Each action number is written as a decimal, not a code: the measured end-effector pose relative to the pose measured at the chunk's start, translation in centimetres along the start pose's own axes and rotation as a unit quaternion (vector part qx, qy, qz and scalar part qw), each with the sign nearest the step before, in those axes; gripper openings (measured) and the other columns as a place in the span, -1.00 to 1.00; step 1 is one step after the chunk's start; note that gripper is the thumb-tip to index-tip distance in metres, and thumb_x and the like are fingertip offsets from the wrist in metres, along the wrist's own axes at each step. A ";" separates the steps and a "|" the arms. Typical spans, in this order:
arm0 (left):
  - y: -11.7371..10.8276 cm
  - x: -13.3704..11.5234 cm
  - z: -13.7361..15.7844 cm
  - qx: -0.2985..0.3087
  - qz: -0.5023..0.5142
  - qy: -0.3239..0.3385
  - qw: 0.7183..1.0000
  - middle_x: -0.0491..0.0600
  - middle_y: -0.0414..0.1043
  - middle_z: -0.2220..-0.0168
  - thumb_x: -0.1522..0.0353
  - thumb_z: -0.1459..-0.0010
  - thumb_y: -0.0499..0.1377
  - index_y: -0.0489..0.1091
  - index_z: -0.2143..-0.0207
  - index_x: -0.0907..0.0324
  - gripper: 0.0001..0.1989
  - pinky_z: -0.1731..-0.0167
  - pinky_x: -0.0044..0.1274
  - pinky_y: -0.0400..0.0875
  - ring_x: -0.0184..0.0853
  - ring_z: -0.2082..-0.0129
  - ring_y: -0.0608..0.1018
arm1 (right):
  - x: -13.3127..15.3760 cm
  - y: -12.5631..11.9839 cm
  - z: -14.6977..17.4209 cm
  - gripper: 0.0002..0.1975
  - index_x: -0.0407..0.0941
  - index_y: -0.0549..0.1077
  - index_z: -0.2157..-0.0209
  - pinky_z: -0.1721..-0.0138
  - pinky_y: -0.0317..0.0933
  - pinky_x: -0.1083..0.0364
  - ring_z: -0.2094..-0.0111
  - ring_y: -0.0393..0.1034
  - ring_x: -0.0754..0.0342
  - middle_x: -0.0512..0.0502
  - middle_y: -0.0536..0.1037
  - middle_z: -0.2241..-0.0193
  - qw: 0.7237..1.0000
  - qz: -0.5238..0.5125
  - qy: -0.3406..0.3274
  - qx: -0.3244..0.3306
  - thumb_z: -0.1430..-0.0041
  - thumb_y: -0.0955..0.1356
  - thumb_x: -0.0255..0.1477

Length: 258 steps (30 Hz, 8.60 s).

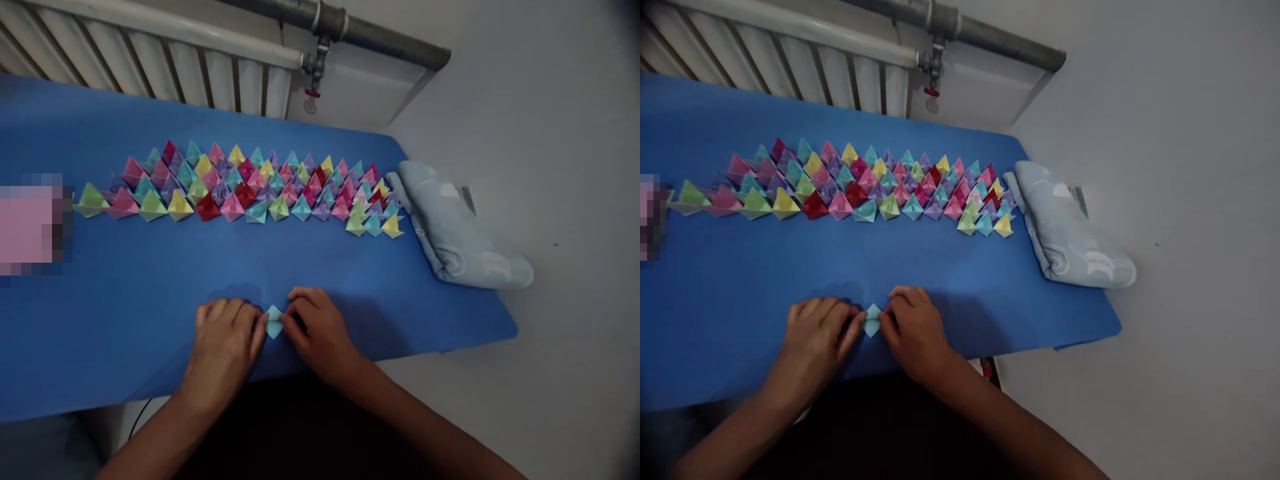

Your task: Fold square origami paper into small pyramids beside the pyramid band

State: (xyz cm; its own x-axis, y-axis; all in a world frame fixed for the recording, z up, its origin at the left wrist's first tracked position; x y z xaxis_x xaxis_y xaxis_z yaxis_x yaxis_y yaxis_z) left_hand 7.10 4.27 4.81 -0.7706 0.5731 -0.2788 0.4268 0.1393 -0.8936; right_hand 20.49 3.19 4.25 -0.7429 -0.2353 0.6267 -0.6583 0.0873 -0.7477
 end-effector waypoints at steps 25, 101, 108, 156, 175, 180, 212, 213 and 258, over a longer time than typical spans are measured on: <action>0.9 0.8 -0.2 0.045 -0.009 -0.032 0.998 -0.02 0.42 0.43 0.28 -0.28 0.04 0.37 0.40 0.15 -0.77 0.27 -0.34 0.14 -0.19 0.37 0.41 | 0.0 0.6 -2.5 -0.89 -0.11 0.41 0.34 0.22 0.14 0.08 0.27 0.30 0.06 -0.01 0.45 0.34 0.990 0.022 0.080 0.110 -0.10 0.43 -0.47; 1.2 4.2 -1.2 0.169 0.596 -0.339 0.709 -0.18 0.39 0.56 0.33 0.19 0.36 0.37 0.46 0.18 -0.75 0.43 -0.59 0.28 -0.46 0.53 0.40 | -1.6 2.1 0.6 -0.71 -0.08 0.41 0.24 0.53 0.10 0.21 0.47 0.28 0.20 0.03 0.45 0.35 0.846 -0.429 0.289 0.127 0.07 0.45 -0.40; 1.7 3.8 -0.3 0.111 0.665 -0.330 0.661 -0.16 0.45 0.53 0.35 0.18 0.41 0.37 0.47 0.19 -0.73 0.40 -0.63 0.31 -0.47 0.49 0.46 | -0.1 3.2 0.6 -0.67 -0.13 0.40 0.23 0.66 0.03 0.25 0.56 0.30 0.22 -0.02 0.50 0.41 0.750 -0.554 0.328 0.152 0.03 0.44 -0.28; -0.3 -1.2 1.4 -0.008 0.082 0.144 0.986 0.05 0.55 0.14 0.48 -0.30 0.04 0.44 0.13 0.20 -0.80 0.10 -0.33 0.30 -0.21 0.14 0.52 | 0.7 -0.4 1.6 -0.80 -0.11 0.48 0.22 0.21 0.14 0.03 0.30 0.30 0.04 -0.12 0.54 0.25 0.977 0.133 -0.152 0.072 -0.35 0.22 -0.49; 0.7 0.1 0.4 0.037 0.117 0.025 0.992 0.00 0.49 0.26 0.32 -0.31 0.05 0.48 0.22 0.11 -0.80 0.21 -0.33 0.20 -0.22 0.26 0.43 | -0.1 -0.3 0.5 -0.78 -0.15 0.49 0.25 0.11 0.24 0.00 0.19 0.39 0.00 -0.20 0.53 0.23 0.992 0.038 -0.092 0.075 -0.36 0.22 -0.44; 0.9 0.1 -0.2 0.063 0.125 -0.016 0.990 -0.05 0.47 0.34 0.31 -0.32 0.02 0.43 0.33 0.12 -0.77 0.22 -0.35 0.15 -0.25 0.32 0.42 | -0.5 -0.2 -0.1 -0.84 -0.13 0.43 0.32 0.14 0.23 0.03 0.22 0.37 0.01 -0.17 0.52 0.28 0.996 0.036 -0.039 0.077 -0.33 0.26 -0.44; 2.1 1.3 -2.5 0.237 0.079 -0.100 0.963 -0.10 0.48 0.39 0.33 -0.22 0.10 0.38 0.37 0.12 -0.88 0.28 -0.40 0.11 -0.23 0.32 0.47 | -1.9 -0.7 -2.1 -0.91 -0.13 0.40 0.41 0.34 0.10 0.17 0.41 0.25 0.21 0.06 0.36 0.38 0.981 -0.095 0.128 0.109 -0.14 0.40 -0.53; 2.1 1.3 -2.4 0.235 0.078 -0.099 0.964 -0.10 0.48 0.39 0.33 -0.21 0.10 0.38 0.37 0.12 -0.88 0.28 -0.40 0.12 -0.24 0.32 0.47 | -1.9 -0.6 -2.1 -0.91 -0.13 0.41 0.41 0.34 0.10 0.17 0.41 0.24 0.21 0.06 0.37 0.37 0.982 -0.091 0.126 0.109 -0.13 0.41 -0.53; 0.0 -1.2 2.7 -0.004 0.014 0.129 0.992 0.14 0.51 0.06 0.50 -0.31 -0.06 0.39 0.00 0.32 -0.68 0.15 -0.28 0.36 -0.15 0.11 0.47 | -0.9 0.0 -2.7 -0.91 -0.11 0.41 0.34 0.27 0.07 0.13 0.34 0.26 0.15 0.04 0.37 0.33 0.987 0.034 0.063 0.143 -0.14 0.41 -0.42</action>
State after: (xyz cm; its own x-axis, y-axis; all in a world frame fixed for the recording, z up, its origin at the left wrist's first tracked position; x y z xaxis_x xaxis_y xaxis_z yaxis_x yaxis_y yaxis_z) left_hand 6.77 1.36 4.19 -0.6118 0.7645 -0.2030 0.4512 0.1265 -0.8834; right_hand 20.85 6.04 4.30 -0.8053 -0.1140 0.5818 -0.5589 -0.1814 -0.8092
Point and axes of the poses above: each hand's wrist, its own z-axis away from the middle knuckle, its own y-axis out of the palm, x = y × z, the point moved 7 cm from there along -z, towards the middle knuckle
